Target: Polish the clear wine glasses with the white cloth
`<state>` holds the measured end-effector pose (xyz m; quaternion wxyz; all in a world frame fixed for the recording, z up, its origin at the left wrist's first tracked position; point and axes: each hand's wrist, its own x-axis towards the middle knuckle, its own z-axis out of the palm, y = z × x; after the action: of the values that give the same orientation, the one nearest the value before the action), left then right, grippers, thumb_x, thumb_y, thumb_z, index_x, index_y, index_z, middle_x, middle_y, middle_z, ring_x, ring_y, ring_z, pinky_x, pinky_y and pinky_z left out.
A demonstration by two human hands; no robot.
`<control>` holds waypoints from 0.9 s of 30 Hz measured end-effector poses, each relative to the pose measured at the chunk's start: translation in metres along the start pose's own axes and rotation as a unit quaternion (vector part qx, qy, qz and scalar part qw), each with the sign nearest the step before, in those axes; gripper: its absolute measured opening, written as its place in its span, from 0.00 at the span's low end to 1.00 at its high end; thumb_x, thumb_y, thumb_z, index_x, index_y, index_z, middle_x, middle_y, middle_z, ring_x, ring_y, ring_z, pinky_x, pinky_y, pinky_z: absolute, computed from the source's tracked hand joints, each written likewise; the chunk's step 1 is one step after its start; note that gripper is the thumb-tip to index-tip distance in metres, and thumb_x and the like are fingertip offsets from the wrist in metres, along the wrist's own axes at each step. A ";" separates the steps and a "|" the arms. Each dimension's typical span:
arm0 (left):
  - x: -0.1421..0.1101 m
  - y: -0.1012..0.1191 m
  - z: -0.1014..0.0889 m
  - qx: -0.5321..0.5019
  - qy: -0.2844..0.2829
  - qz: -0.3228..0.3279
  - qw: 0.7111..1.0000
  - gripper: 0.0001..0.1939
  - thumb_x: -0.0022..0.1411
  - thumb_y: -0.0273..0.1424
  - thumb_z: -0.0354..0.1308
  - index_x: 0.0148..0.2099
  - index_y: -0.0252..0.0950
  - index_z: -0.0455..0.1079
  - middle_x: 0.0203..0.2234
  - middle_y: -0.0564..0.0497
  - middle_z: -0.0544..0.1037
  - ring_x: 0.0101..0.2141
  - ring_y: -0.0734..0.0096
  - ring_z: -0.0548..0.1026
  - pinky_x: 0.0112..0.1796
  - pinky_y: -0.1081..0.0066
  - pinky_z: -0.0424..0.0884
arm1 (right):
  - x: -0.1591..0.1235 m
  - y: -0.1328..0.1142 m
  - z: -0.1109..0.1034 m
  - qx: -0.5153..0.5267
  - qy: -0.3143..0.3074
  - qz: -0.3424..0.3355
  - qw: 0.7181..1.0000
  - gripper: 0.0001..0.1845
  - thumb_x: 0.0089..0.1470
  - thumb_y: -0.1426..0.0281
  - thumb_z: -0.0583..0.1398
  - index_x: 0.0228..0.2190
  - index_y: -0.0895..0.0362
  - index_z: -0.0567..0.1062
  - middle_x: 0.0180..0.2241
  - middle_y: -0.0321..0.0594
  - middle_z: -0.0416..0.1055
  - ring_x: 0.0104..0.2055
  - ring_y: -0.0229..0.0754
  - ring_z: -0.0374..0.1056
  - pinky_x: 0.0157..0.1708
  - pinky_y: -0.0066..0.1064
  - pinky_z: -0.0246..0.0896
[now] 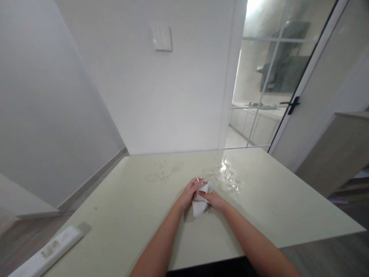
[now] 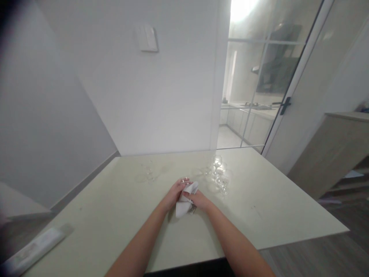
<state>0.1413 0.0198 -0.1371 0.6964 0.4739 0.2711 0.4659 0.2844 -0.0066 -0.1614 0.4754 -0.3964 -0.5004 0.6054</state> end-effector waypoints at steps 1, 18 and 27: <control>0.001 0.000 0.000 0.015 0.003 0.011 1.000 0.26 0.51 0.41 0.70 0.49 0.34 0.71 0.44 0.41 0.80 0.44 0.60 0.77 0.49 0.62 0.67 | 0.001 0.001 0.000 0.005 -0.001 -0.003 1.000 0.31 0.41 0.49 0.69 0.42 0.55 0.76 0.42 0.43 0.78 0.45 0.49 0.73 0.51 0.41 0.67; 0.005 0.019 -0.006 -0.028 0.105 0.152 0.982 0.41 0.53 0.42 0.70 0.65 0.43 0.58 0.52 0.40 0.77 0.41 0.69 0.76 0.40 0.70 0.70 | 0.021 -0.006 -0.007 0.140 0.056 0.075 0.986 0.30 0.47 0.44 0.61 0.38 0.56 0.76 0.38 0.51 0.79 0.48 0.57 0.74 0.46 0.49 0.70; 0.001 0.010 0.002 0.094 0.007 0.133 0.987 0.40 0.49 0.37 0.72 0.62 0.40 0.62 0.48 0.40 0.78 0.43 0.61 0.77 0.45 0.64 0.69 | 0.032 0.010 -0.009 0.093 0.076 -0.017 0.993 0.21 0.40 0.61 0.67 0.37 0.55 0.76 0.37 0.43 0.79 0.43 0.52 0.75 0.48 0.43 0.68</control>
<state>0.1389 0.0208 -0.1272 0.5789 0.5656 0.2527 0.5302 0.2840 0.0265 -0.1728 0.5575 -0.3869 -0.4107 0.6090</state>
